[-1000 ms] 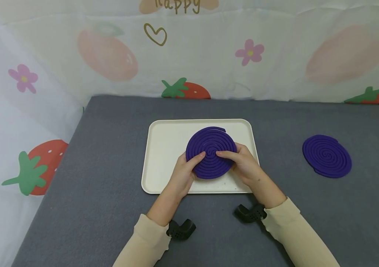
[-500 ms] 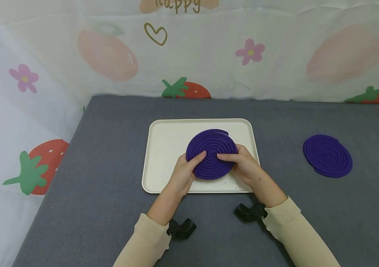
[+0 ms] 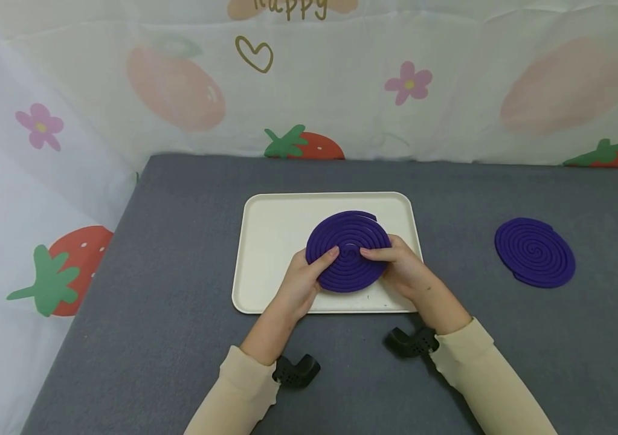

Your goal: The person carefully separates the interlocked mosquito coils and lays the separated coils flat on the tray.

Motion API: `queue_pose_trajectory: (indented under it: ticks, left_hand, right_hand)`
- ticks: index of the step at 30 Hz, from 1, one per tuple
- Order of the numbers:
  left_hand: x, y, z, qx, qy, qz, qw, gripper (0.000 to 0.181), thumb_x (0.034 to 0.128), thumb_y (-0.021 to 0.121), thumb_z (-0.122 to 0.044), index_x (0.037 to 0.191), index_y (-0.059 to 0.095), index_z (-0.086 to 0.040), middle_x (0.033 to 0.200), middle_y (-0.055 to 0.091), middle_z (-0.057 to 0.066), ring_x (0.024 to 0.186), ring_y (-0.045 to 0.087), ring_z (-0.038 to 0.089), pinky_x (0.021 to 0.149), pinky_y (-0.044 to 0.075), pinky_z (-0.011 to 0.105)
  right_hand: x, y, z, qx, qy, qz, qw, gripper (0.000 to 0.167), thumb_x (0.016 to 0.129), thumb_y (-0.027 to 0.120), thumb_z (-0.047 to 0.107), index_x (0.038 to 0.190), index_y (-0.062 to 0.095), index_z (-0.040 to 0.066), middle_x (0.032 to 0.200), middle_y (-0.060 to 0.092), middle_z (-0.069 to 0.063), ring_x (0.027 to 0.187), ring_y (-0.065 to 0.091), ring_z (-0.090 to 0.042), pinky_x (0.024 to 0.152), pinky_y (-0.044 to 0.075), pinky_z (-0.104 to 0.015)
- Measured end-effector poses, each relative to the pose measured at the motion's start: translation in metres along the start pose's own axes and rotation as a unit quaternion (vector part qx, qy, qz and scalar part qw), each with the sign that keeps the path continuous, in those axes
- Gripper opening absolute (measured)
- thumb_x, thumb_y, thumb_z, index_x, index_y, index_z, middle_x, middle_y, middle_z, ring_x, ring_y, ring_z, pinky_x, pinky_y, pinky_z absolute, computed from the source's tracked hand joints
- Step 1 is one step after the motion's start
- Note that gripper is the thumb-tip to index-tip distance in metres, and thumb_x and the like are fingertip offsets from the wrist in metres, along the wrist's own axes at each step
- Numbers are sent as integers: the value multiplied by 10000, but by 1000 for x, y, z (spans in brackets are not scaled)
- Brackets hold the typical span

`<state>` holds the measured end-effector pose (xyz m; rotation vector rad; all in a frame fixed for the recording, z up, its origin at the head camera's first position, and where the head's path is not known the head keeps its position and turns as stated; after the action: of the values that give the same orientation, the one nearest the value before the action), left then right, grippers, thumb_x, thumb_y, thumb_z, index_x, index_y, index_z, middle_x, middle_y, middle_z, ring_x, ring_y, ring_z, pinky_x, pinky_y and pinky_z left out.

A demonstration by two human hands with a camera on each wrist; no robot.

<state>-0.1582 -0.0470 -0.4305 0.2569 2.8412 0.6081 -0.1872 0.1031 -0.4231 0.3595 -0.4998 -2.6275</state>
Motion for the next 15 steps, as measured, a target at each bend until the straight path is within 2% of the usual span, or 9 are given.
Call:
queue_pose_trajectory:
  ticks: [7, 11, 15]
  left_hand:
    - [-1, 2, -1, 24, -64, 220, 9997, 390, 965, 489, -71, 1303, 420, 111, 1134, 584, 96, 1006, 584, 131, 884, 486, 286]
    - [-2, 4, -1, -192, -32, 442, 9988, 382, 966, 513, -145, 1245, 460, 110, 1034, 613, 31, 950, 588, 111, 834, 489, 267]
    - [-4, 5, -3, -497, 54, 703, 9963, 362, 933, 603, -276, 1115, 550, 33, 927, 643, -19, 880, 597, 90, 781, 493, 254]
  right_hand:
    - [-1, 0, 1, 184, -42, 212, 9996, 307, 893, 444, -52, 919, 682, 140, 921, 677, 19, 859, 612, -93, 806, 482, -239]
    - [-1, 0, 3, 847, -96, 377, 9956, 266, 929, 436, -40, 990, 655, 98, 972, 659, -17, 893, 607, -117, 818, 488, -250]
    - [-3, 2, 7, 1516, -197, 696, 9858, 243, 933, 444, -61, 1042, 629, 50, 1011, 647, -55, 927, 605, -141, 839, 488, -259]
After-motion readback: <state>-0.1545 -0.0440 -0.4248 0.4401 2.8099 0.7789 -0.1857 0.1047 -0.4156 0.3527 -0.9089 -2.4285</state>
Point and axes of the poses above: each hand's wrist, its own x-axis towards the middle knuckle, its own y-axis out of the palm, z = x × y, the point moved 5 cm from there along x, towards the middle knuckle
